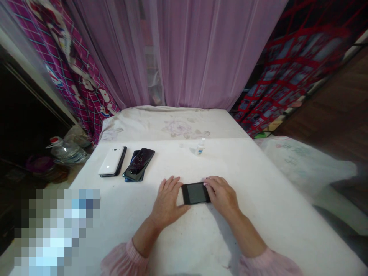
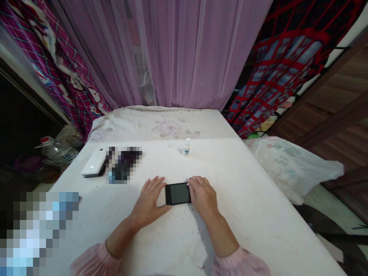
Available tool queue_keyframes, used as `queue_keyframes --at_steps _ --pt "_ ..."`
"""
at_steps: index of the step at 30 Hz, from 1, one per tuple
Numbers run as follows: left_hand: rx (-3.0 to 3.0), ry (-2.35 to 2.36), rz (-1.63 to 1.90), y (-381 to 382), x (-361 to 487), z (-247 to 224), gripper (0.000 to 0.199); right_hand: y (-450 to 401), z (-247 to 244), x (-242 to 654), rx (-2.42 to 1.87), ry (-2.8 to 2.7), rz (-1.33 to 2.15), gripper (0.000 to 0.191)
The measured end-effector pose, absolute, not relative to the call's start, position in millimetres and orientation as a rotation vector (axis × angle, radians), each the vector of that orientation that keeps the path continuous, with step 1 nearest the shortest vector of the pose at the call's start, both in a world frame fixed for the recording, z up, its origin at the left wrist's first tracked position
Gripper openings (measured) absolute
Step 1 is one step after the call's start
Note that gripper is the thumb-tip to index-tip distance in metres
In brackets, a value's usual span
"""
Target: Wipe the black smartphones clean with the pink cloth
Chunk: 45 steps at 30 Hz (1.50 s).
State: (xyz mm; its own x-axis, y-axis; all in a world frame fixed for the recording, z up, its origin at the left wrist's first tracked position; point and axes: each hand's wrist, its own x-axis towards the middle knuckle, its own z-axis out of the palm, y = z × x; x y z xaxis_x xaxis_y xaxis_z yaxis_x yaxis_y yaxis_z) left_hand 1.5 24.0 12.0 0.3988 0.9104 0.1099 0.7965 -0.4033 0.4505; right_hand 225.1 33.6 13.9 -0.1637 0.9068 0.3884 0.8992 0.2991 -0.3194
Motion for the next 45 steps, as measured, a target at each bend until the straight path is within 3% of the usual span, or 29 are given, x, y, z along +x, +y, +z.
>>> queue_keyframes --at_steps 10,21,33,45 --pt "2.361 1.466 0.476 25.5 1.3 12.2 0.065 35.8 20.6 179.1 -1.43 -2.164 0.118 0.024" --pt "2.343 1.463 0.493 25.0 2.6 13.7 0.065 0.5 24.3 195.9 -1.191 -2.278 0.282 0.024" --pt "2.317 1.44 0.483 24.7 2.0 18.4 0.064 34.5 19.3 180.5 -1.286 -2.205 0.165 0.023" --pt "2.325 1.449 0.512 23.3 1.9 13.5 0.066 -2.8 26.5 201.0 -1.187 -2.308 0.276 0.025"
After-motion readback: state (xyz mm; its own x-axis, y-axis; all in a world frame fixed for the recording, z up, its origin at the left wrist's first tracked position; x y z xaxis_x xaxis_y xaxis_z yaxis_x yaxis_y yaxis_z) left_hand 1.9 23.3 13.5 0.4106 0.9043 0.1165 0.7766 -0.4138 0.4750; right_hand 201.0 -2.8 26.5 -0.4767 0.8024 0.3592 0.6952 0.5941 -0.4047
